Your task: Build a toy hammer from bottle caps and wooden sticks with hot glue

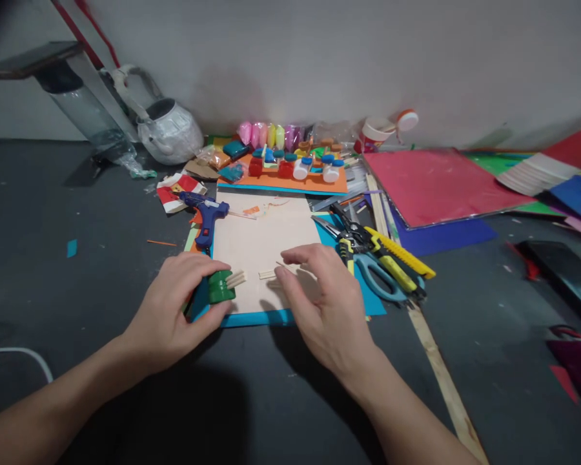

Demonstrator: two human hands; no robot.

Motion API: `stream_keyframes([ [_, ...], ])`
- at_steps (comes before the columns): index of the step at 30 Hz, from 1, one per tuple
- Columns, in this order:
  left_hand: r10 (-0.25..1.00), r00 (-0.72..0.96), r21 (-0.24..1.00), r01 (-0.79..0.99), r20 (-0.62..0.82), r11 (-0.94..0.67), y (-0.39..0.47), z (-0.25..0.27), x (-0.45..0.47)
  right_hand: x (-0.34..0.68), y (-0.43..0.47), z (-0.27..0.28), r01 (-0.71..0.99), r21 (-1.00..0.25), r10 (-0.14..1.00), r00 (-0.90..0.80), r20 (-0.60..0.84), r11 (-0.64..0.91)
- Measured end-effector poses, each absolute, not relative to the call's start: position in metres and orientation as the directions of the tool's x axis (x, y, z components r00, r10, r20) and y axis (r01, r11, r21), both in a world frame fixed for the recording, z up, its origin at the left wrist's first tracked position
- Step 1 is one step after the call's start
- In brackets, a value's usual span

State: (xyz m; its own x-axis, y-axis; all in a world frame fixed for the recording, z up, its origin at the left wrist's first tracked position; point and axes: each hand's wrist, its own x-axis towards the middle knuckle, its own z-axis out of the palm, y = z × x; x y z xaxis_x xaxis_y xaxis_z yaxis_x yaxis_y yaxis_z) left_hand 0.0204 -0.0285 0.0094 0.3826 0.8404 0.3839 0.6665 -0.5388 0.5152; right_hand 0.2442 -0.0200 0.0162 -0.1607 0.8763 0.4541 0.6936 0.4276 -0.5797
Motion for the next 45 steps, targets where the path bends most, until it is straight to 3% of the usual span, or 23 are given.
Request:
stream_keyframes([
  [3, 0.849, 0.415, 0.478, 0.702, 0.327, -0.528, -0.026, 0.007, 0.019, 0.26, -0.011, 0.011, 0.816, -0.38, 0.866, -0.266, 0.425, 0.436],
  [7, 0.841, 0.452, 0.431, 0.722, 0.297, -0.541, -0.024, 0.004, 0.018, 0.279, 0.0, 0.002, 0.893, -0.138, 0.882, -0.38, 0.279, 0.429],
  [12, 0.812, 0.484, 0.406, 0.704, 0.326, -0.583, -0.022, 0.003, 0.015, 0.284, 0.007, -0.004, 0.906, -0.036, 0.884, -0.402, 0.24, 0.422],
  [15, 0.79, 0.5, 0.386, 0.692, 0.354, -0.61, -0.021, 0.002, 0.015, 0.282, 0.006, -0.002, 0.917, -0.072, 0.902, -0.368, 0.225, 0.392],
  [19, 0.795, 0.491, 0.394, 0.693, 0.356, -0.604, -0.021, 0.003, 0.015, 0.276, 0.0, 0.006, 0.898, -0.283, 0.933, -0.278, 0.23, 0.337],
  [24, 0.799, 0.494, 0.393, 0.697, 0.342, -0.599, -0.021, 0.006, 0.012, 0.267, -0.01, 0.017, 0.757, -0.483, 0.896, -0.409, 0.176, 0.44],
  [28, 0.802, 0.486, 0.41, 0.691, 0.347, -0.596, -0.021, 0.007, 0.011, 0.26, -0.013, 0.018, 0.707, -0.507, 0.857, -0.496, 0.142, 0.493],
  [34, 0.792, 0.496, 0.429, 0.666, 0.357, -0.611, -0.021, 0.007, 0.013, 0.251, -0.016, 0.018, 0.778, -0.52, 0.913, -0.407, 0.009, 0.352],
  [41, 0.798, 0.508, 0.451, 0.659, 0.324, -0.602, -0.022, 0.005, 0.014, 0.264, -0.022, 0.025, 0.744, -0.461, 0.806, -0.584, -0.095, 0.485],
  [45, 0.804, 0.511, 0.468, 0.654, 0.306, -0.594, -0.022, 0.005, 0.014, 0.263, -0.02, 0.023, 0.778, -0.426, 0.823, -0.555, -0.123, 0.461],
])
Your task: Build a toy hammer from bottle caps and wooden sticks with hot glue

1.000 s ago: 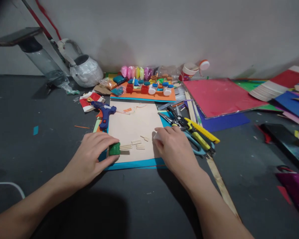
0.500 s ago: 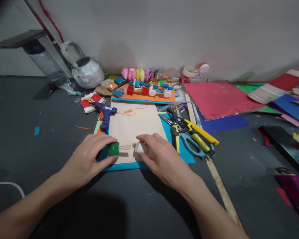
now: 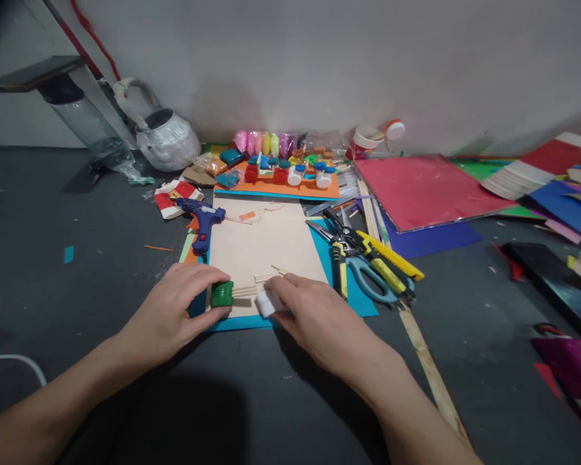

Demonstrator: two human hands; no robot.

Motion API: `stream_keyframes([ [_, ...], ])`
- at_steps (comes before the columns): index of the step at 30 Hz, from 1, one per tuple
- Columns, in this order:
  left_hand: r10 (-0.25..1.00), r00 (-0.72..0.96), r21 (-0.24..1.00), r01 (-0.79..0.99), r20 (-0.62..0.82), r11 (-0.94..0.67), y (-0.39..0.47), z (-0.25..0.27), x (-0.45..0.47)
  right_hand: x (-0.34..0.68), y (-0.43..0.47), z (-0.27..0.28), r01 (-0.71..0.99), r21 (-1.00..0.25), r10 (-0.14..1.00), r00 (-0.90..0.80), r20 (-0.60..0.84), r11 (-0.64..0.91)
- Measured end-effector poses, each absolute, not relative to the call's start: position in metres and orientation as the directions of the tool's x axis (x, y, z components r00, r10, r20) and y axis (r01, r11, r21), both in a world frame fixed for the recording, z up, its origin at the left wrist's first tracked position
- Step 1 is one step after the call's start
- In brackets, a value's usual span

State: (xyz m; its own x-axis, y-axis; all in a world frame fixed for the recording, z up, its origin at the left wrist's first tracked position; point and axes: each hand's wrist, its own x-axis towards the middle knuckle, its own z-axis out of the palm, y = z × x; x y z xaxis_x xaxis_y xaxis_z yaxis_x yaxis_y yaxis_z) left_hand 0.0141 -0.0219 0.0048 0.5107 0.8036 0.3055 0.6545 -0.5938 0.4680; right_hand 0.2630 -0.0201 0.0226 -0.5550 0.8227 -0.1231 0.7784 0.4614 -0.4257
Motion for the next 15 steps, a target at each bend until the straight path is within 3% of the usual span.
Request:
stream_keyframes([
  [15, 0.798, 0.561, 0.481, 0.65, 0.22, -0.589, -0.0204, 0.0051, 0.0144, 0.256, -0.0221, 0.0185, 0.792, -0.37, 0.853, -0.522, 0.005, 0.486],
])
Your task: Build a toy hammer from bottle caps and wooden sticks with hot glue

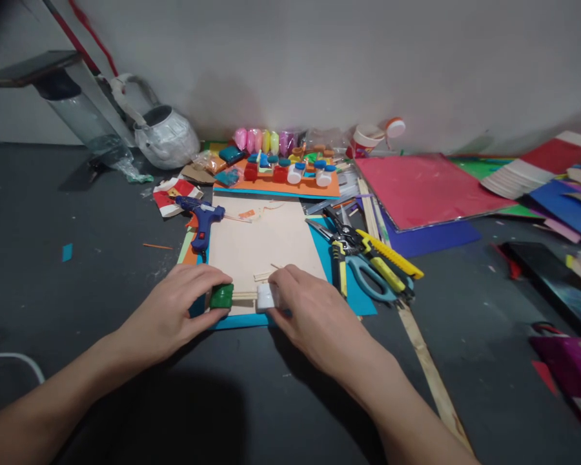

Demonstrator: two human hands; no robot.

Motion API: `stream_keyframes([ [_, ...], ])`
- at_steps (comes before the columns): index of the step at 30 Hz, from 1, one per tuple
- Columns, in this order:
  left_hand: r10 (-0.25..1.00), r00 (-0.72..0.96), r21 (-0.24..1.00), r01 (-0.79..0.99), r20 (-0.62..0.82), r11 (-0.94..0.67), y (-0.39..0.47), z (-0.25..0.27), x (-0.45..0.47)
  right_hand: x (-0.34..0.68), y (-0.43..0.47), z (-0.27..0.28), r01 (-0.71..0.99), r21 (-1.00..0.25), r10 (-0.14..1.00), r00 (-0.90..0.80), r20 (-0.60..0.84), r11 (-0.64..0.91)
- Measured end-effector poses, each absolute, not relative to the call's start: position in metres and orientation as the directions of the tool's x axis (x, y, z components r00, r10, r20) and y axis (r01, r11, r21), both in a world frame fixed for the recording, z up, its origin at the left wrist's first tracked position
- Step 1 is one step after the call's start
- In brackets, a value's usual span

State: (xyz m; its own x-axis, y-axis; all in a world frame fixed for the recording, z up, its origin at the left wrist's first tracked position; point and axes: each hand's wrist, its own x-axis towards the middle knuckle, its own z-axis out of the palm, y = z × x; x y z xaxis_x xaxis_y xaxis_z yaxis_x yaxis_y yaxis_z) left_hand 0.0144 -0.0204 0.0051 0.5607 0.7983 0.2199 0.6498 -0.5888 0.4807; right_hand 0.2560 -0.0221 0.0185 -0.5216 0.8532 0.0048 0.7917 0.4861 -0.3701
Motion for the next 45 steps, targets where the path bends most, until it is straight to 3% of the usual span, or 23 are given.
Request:
stream_keyframes([
  [7, 0.8, 0.578, 0.491, 0.656, 0.161, -0.573, -0.0193, 0.0053, 0.0128, 0.2557, -0.0261, 0.0163, 0.818, -0.299, 0.855, -0.518, -0.012, 0.491],
  [45, 0.825, 0.561, 0.497, 0.698, 0.07, -0.516, -0.0172, 0.0018, 0.0086, 0.2498, -0.026, 0.0154, 0.814, -0.306, 0.847, -0.53, -0.04, 0.494],
])
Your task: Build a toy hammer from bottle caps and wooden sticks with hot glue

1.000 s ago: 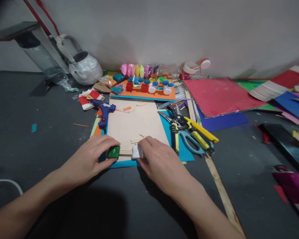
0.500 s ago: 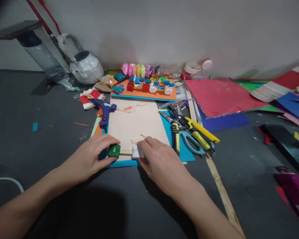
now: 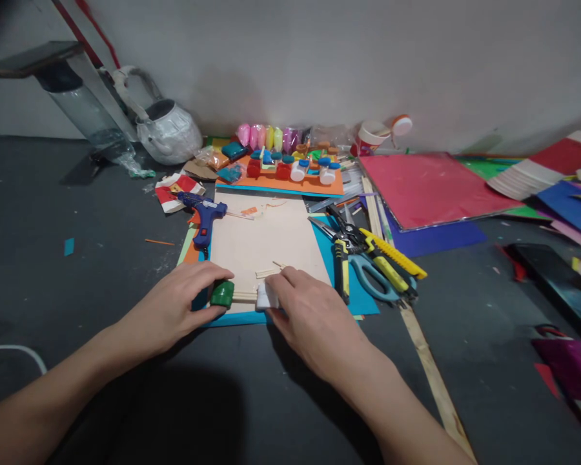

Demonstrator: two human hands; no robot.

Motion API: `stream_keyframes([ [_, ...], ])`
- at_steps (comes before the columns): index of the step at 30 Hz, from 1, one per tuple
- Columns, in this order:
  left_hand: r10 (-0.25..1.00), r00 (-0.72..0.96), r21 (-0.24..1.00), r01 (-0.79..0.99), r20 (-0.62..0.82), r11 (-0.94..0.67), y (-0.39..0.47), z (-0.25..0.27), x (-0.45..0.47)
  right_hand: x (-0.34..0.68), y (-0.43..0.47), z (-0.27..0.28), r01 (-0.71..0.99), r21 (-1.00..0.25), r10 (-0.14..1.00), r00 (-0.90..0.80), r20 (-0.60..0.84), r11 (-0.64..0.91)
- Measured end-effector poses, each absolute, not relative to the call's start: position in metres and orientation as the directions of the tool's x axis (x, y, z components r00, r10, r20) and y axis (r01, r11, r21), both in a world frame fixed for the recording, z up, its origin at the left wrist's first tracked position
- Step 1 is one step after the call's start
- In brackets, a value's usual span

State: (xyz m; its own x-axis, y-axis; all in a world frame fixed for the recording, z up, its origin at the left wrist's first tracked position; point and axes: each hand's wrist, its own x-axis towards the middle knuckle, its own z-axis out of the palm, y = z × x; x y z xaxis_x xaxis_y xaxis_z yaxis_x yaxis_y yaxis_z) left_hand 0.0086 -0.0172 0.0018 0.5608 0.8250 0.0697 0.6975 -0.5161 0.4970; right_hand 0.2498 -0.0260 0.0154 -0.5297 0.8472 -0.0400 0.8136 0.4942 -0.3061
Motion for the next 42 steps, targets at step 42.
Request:
stream_keyframes([
  [42, 0.991, 0.131, 0.995, 0.099, -0.007, -0.006, -0.013, 0.017, 0.009, 0.252, -0.01, 0.017, 0.747, -0.584, 0.928, -0.371, 0.033, 0.319],
])
